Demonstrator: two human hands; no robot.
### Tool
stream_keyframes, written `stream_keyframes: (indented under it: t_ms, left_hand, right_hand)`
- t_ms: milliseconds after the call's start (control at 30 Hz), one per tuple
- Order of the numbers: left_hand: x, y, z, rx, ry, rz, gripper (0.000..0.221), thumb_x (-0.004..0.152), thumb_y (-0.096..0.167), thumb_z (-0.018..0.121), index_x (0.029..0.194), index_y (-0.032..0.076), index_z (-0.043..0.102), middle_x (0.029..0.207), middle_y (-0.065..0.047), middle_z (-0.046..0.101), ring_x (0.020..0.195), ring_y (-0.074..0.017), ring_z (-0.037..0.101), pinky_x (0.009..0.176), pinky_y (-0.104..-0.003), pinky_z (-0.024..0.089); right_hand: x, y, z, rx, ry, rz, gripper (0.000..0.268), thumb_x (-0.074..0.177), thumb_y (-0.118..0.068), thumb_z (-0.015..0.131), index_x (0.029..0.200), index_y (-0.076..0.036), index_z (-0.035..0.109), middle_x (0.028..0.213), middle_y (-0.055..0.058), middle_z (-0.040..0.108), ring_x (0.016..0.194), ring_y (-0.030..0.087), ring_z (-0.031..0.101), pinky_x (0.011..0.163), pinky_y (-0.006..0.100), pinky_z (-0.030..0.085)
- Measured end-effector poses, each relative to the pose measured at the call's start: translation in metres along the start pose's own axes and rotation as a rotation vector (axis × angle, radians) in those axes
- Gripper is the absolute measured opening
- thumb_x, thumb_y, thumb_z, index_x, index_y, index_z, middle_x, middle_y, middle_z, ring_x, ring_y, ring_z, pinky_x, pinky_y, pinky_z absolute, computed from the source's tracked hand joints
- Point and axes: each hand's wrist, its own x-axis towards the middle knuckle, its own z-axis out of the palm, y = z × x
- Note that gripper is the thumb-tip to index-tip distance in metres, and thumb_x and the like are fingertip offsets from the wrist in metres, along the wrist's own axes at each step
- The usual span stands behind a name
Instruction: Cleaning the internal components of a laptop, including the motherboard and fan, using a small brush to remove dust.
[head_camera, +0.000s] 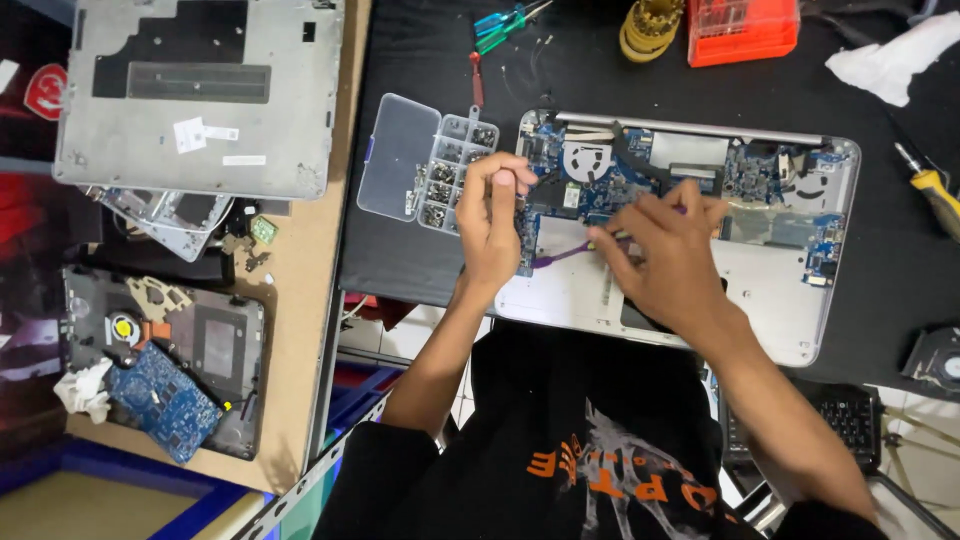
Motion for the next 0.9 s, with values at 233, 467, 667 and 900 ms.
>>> stream_keyframes:
  t_ms: [233,467,667,900]
  left_hand:
    - [0.003,0.001,0.0,-0.059,-0.028,-0.027,0.023,0.113,0.017,0.039,0.115,0.01,0.06,0.09,-0.006,0.066,0.084,-0.0144,0.059,0.082,-0.031,0.048]
    - [0.002,-0.002,0.001,-0.044,-0.075,-0.059,0.022,0.112,0.013,0.04,0.113,0.008,0.061,0.089,-0.007,0.068,0.084,-0.0133,0.061,0.084,-0.03,0.049]
    - [0.001,0.0,0.002,-0.008,-0.094,-0.069,0.022,0.112,0.013,0.041,0.112,0.009,0.062,0.09,-0.006,0.07,0.085,-0.0133,0.062,0.085,-0.031,0.051]
    - [0.001,-0.007,0.003,0.089,-0.158,0.089,0.026,0.113,0.017,0.04,0.109,0.011,0.065,0.088,-0.005,0.068,0.083,-0.018,0.062,0.08,-0.032,0.052]
  right_hand:
    - [0.003,0.009,-0.025,-0.002,-0.032,0.002,0.018,0.096,-0.028,0.082,0.089,-0.015,0.072,0.075,0.003,0.059,0.085,0.026,0.046,0.09,0.041,0.03]
    - [-0.002,-0.031,0.0,0.266,-0.209,-0.101,0.011,0.083,-0.022,0.08,0.082,-0.015,0.071,0.077,0.007,0.067,0.083,0.029,0.051,0.085,0.046,0.035]
    - [-0.015,-0.026,0.009,0.252,-0.19,-0.083,0.005,0.084,-0.02,0.078,0.085,-0.017,0.073,0.087,0.007,0.071,0.089,0.033,0.055,0.089,0.05,0.032]
    - [-0.025,0.001,-0.023,0.029,-0.082,-0.048,0.013,0.092,-0.023,0.082,0.091,-0.013,0.074,0.078,0.006,0.064,0.083,0.03,0.053,0.091,0.041,0.042]
